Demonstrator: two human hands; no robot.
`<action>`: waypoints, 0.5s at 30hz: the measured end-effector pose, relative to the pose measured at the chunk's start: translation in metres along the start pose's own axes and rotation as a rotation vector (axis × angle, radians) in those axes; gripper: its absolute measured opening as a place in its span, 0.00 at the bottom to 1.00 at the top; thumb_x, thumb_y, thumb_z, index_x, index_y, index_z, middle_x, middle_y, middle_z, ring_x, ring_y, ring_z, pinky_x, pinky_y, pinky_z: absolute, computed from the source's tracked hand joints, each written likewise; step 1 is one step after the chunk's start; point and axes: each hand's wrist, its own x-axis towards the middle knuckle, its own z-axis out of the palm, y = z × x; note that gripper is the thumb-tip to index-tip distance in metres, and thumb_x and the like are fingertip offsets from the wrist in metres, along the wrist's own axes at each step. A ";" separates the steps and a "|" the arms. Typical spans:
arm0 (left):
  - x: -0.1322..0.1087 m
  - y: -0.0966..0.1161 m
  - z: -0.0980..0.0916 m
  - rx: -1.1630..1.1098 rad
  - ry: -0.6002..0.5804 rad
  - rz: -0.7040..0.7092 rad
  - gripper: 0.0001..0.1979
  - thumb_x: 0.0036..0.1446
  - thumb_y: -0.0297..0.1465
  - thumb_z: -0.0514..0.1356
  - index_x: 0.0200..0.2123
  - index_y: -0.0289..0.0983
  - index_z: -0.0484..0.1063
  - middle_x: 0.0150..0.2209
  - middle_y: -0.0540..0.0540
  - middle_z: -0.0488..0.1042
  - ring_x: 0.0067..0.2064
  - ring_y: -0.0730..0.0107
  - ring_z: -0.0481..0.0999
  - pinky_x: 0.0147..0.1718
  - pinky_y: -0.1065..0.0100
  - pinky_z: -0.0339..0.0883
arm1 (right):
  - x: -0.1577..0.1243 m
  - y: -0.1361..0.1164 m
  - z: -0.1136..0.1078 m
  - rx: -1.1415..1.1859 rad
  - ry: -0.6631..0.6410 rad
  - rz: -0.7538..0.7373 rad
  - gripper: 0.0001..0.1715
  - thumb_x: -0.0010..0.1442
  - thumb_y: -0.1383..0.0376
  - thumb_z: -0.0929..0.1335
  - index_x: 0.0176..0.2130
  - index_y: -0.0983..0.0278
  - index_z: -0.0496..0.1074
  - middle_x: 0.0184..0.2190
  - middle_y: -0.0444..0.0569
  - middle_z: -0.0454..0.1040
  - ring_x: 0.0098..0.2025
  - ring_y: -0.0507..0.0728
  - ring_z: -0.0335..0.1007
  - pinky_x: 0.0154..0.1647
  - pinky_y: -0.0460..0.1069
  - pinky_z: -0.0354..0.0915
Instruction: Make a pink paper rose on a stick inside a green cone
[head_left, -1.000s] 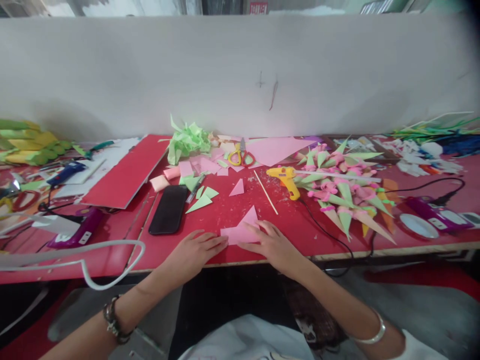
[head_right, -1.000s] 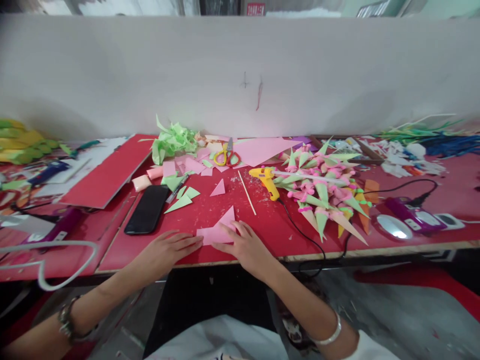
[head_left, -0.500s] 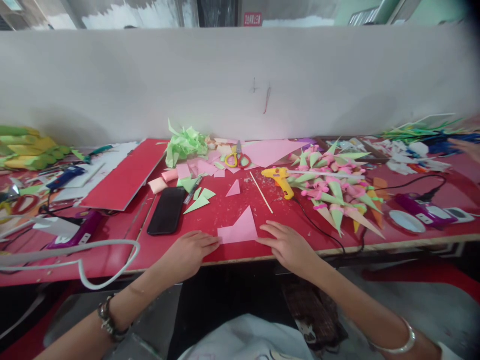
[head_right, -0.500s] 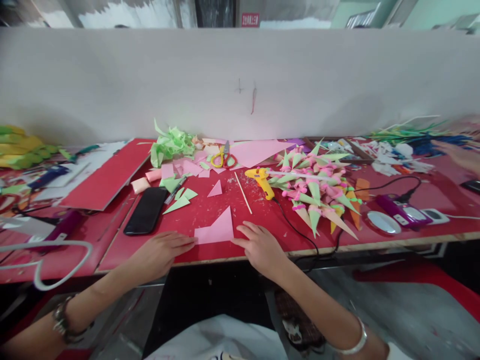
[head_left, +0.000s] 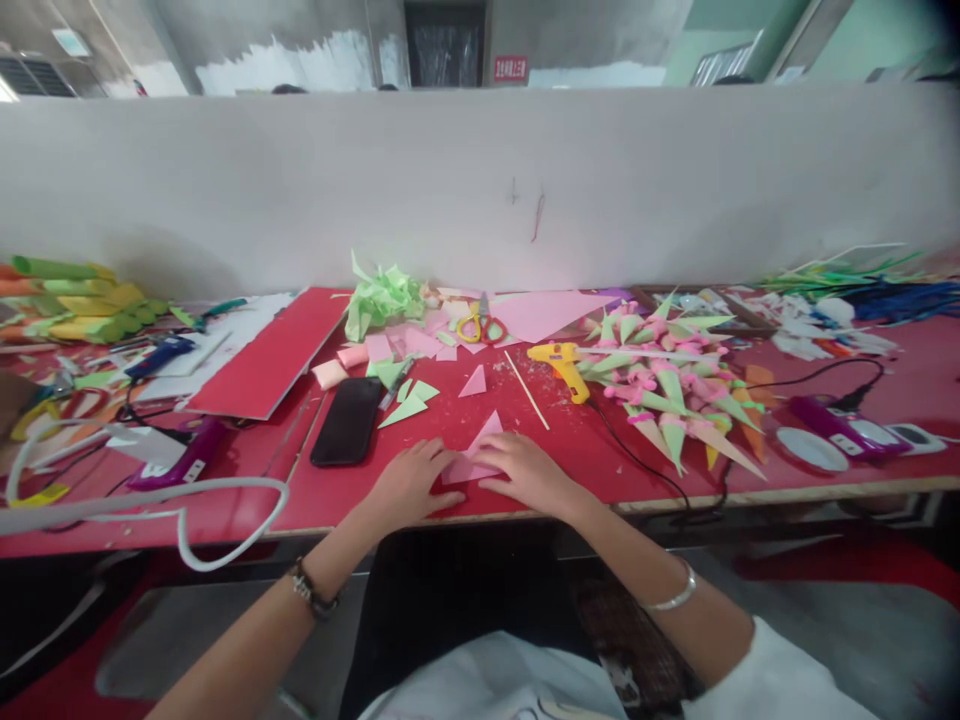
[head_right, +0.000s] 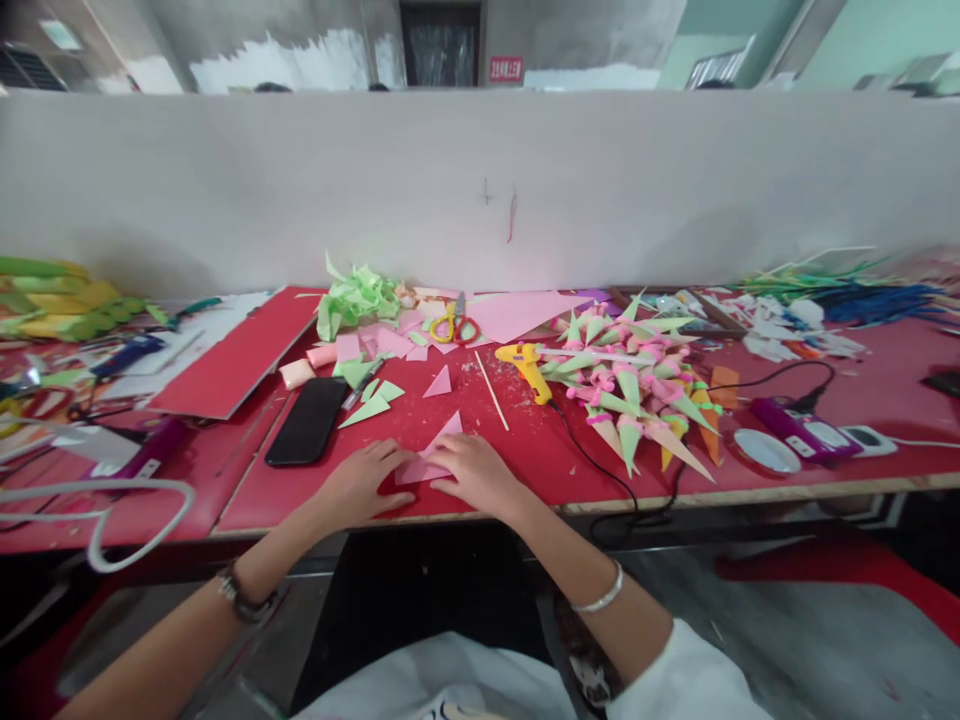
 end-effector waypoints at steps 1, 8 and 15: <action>0.002 0.001 0.002 0.016 0.020 -0.004 0.22 0.49 0.42 0.56 0.46 0.38 0.63 0.42 0.43 0.67 0.43 0.62 0.67 0.40 0.64 0.60 | 0.002 0.001 0.003 -0.046 0.002 -0.030 0.14 0.56 0.64 0.63 0.43 0.60 0.68 0.42 0.48 0.69 0.45 0.54 0.64 0.49 0.52 0.56; 0.015 0.004 0.000 0.172 0.134 0.091 0.09 0.57 0.32 0.50 0.36 0.38 0.68 0.31 0.47 0.71 0.34 0.68 0.69 0.36 0.65 0.55 | 0.007 0.008 0.003 -0.301 0.160 -0.143 0.12 0.57 0.73 0.58 0.35 0.65 0.69 0.31 0.47 0.73 0.36 0.52 0.66 0.49 0.51 0.54; 0.033 0.031 -0.058 0.165 0.196 0.247 0.17 0.60 0.32 0.44 0.23 0.34 0.64 0.22 0.50 0.69 0.24 0.73 0.66 0.32 0.67 0.55 | 0.017 -0.011 -0.047 -0.335 0.431 -0.232 0.11 0.54 0.71 0.59 0.25 0.64 0.67 0.21 0.44 0.68 0.29 0.51 0.61 0.40 0.48 0.56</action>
